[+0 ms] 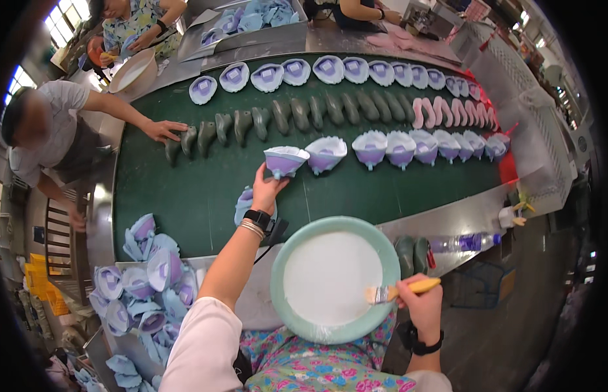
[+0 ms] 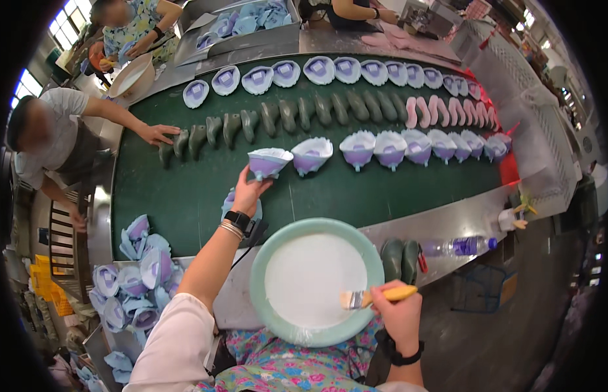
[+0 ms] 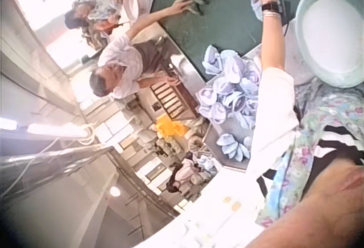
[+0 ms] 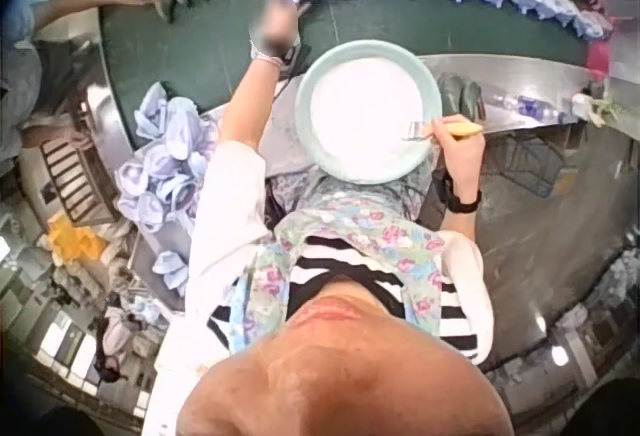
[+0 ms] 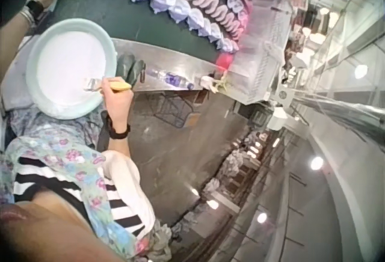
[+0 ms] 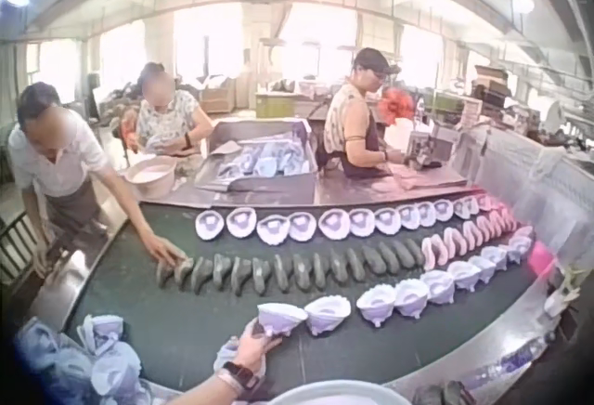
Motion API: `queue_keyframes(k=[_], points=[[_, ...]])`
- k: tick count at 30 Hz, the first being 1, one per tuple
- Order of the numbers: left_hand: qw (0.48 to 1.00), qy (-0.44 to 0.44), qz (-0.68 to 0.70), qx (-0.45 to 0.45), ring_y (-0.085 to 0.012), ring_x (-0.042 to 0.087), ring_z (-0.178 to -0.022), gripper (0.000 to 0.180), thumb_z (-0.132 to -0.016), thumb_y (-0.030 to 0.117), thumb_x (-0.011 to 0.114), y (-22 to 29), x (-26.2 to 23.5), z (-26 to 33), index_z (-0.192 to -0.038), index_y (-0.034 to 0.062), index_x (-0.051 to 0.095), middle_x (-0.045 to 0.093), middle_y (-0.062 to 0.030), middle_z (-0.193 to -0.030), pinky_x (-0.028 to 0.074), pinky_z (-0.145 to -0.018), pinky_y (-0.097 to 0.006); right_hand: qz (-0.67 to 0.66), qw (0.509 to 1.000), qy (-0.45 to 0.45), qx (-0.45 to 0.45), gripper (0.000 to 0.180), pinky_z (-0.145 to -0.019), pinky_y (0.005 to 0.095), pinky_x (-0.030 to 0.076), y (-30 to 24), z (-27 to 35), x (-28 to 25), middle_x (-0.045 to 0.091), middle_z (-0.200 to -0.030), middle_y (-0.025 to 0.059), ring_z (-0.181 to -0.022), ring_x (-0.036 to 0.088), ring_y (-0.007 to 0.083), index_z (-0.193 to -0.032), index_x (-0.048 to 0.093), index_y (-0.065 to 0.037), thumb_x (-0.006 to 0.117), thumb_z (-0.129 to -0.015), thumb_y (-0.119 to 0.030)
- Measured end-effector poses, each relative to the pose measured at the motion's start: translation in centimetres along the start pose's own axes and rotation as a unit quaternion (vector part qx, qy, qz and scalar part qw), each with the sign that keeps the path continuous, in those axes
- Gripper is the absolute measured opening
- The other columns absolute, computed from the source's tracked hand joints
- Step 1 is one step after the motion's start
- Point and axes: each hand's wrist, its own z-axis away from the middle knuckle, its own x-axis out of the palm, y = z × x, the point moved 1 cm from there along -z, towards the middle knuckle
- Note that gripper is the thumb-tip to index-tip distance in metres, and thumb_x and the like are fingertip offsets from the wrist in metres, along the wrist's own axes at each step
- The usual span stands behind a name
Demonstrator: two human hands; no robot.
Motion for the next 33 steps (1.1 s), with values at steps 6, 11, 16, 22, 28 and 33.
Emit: queue_keyframes(k=[6, 11, 16, 22, 28, 33], points=[[0.588, 0.060, -0.756, 0.282, -0.0322, 0.048, -0.114, 0.071, -0.068, 0.022, 0.078, 3.8, 0.0, 4.6, -0.132, 0.0127, 0.049, 0.055, -0.0152, -0.117, 0.046, -0.088, -0.043, 0.023, 0.998, 0.061, 0.025, 0.015, -0.056, 0.0217, 0.046, -0.1, -0.9, -0.5, 0.063, -0.070, 0.0066, -0.062, 0.059, 0.0090, -0.076, 0.061, 0.003, 0.064, -0.086, -0.007], [0.752, -0.014, -0.650, 0.114, -0.0336, 0.054, -0.103, 0.067, -0.067, 0.029, 0.079, 2.7, -9.3, 4.2, -0.125, 0.0122, 0.050, 0.051, -0.0187, -0.118, 0.047, -0.086, -0.041, 0.003, 0.993, -0.081, -0.083, 0.020, -0.074, 0.0288, 0.049, -1.7, -2.1, 2.2, 0.064, -0.100, 0.0137, -0.080, 0.060, 0.0138, -0.082, 0.062, 0.006, 0.049, -0.093, -0.005], [0.995, -0.028, 0.036, -0.089, -0.0228, 0.061, -0.096, 0.039, -0.086, 0.029, 0.065, 7.7, -5.0, 10.0, -0.114, 0.0048, 0.052, 0.060, -0.0118, -0.108, 0.051, -0.080, -0.034, 0.113, 0.965, -0.105, -0.212, 0.016, -0.076, 0.0290, 0.050, -3.4, -0.3, 4.2, 0.063, -0.103, 0.0127, -0.093, 0.060, 0.0214, -0.099, 0.065, -0.001, 0.058, -0.085, -0.002], [0.962, -0.151, 0.105, -0.203, -0.0170, 0.062, -0.100, 0.040, -0.097, 0.029, 0.047, 10.6, 4.3, 27.4, -0.128, 0.0035, 0.051, 0.059, -0.0095, -0.118, 0.054, -0.081, -0.033, 0.294, 0.786, -0.110, -0.532, 0.031, -0.075, 0.0299, 0.053, -6.0, 4.2, 8.2, 0.063, -0.107, 0.0041, -0.101, 0.059, 0.0230, -0.099, 0.068, -0.010, 0.071, -0.068, -0.008], [0.862, -0.267, 0.319, -0.289, -0.0214, 0.056, -0.112, 0.043, -0.098, 0.029, 0.044, 8.4, 4.6, 32.5, -0.135, 0.0081, 0.044, 0.054, -0.0083, -0.127, 0.052, -0.090, -0.042, 0.273, 0.768, -0.136, -0.563, 0.029, -0.069, 0.0297, 0.054, -4.3, 6.9, 7.5, 0.063, -0.107, 0.0036, -0.097, 0.061, 0.0230, -0.090, 0.068, -0.010, 0.072, -0.062, -0.011], [0.964, -0.251, -0.082, -0.012, -0.0275, 0.029, -0.139, 0.071, -0.086, -0.007, 0.047, 9.4, 2.5, 34.2, -0.149, 0.0087, 0.018, 0.024, -0.0153, -0.151, 0.025, -0.112, -0.037, 0.215, 0.810, -0.171, -0.517, 0.028, -0.066, 0.0310, 0.054, -3.7, 8.7, 6.7, 0.065, -0.108, 0.0067, -0.087, 0.063, 0.0232, -0.090, 0.066, -0.008, 0.076, -0.065, -0.015]])
